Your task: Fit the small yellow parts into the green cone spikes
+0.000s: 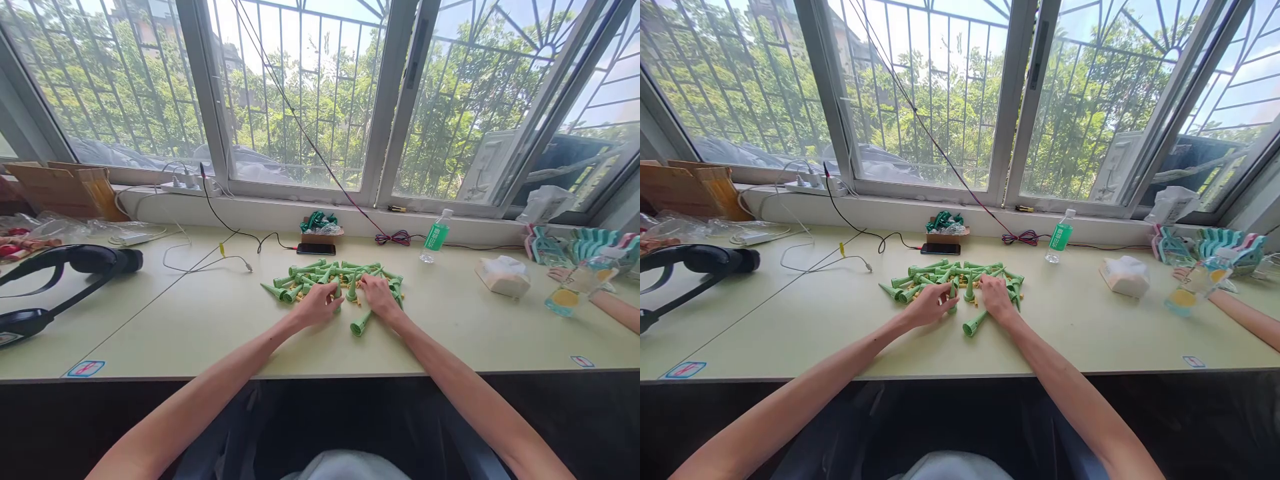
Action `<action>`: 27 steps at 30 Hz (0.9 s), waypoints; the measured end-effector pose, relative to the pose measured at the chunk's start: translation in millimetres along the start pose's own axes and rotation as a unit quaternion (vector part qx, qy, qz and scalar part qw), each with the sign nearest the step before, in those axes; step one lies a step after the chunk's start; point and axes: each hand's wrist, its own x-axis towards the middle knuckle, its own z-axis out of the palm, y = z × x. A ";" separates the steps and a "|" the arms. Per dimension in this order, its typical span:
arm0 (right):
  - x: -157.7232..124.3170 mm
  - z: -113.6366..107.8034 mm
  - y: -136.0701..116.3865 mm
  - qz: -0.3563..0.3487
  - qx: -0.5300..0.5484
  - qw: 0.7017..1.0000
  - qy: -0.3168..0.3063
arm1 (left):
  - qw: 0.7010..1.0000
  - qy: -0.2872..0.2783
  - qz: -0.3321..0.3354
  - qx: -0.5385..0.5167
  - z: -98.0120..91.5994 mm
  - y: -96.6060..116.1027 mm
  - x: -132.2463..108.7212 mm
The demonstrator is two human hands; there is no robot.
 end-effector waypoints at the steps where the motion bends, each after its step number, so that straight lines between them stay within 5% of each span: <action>1: 0.0 0.2 0.2 0.002 0.005 1.000 0.001 | 1.000 -0.001 -0.001 0.001 0.1 0.0 0.1; 27: -1.1 3.4 1.3 0.000 0.006 1.000 -0.007 | 1.000 -0.004 -0.004 0.016 -1.1 3.3 0.2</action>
